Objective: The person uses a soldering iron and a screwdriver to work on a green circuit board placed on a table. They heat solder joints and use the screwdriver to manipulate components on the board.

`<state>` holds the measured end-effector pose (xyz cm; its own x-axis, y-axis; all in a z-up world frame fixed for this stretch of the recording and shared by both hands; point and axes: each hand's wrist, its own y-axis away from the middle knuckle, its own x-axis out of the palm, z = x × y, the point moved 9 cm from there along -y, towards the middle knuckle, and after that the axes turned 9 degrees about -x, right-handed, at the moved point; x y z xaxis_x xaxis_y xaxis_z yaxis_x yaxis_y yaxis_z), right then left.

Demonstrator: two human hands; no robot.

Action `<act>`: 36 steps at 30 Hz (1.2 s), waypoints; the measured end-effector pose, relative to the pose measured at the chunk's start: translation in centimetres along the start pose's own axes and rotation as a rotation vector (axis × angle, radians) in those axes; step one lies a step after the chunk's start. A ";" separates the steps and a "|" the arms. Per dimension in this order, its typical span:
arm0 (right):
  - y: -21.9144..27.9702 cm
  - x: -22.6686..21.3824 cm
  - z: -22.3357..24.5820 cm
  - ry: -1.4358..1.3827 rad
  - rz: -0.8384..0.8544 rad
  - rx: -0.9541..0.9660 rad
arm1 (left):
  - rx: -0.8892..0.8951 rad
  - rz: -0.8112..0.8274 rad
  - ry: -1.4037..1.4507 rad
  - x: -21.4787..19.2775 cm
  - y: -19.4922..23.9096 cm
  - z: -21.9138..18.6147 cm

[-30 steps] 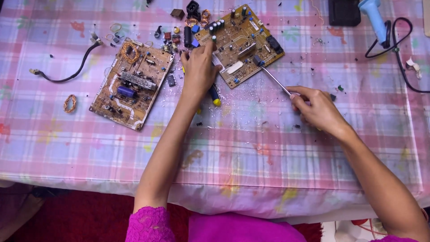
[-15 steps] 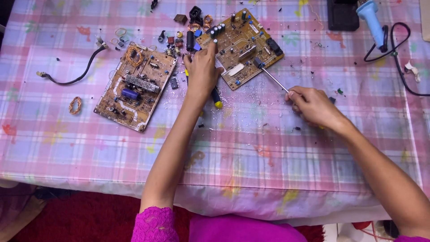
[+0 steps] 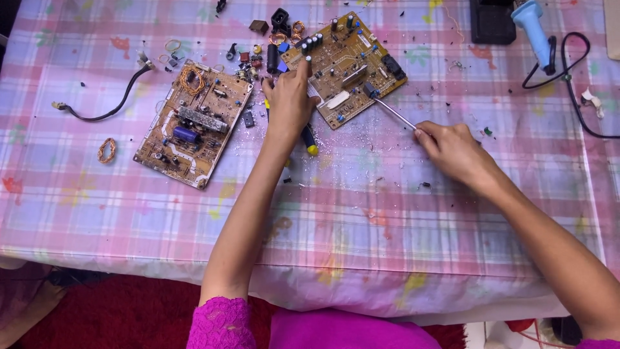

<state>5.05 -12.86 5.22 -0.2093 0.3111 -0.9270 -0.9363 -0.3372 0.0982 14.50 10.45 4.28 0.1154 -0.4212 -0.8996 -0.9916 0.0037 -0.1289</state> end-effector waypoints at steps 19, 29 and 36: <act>1.6 -1.6 0.0 0.354 -0.198 -0.189 | -0.007 -0.047 -0.114 0.6 -0.1 0.1; 1.4 -1.2 0.1 0.591 -0.240 -0.202 | 0.007 -0.058 -0.086 0.4 0.0 0.1; 2.7 -2.5 1.5 0.571 -0.525 -0.402 | -0.020 -0.015 -0.079 0.7 -0.1 0.4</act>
<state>2.60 -13.24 8.33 0.4953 0.0576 -0.8668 -0.6789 -0.5969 -0.4276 14.71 10.53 3.48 0.1341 -0.3480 -0.9279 -0.9906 -0.0204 -0.1355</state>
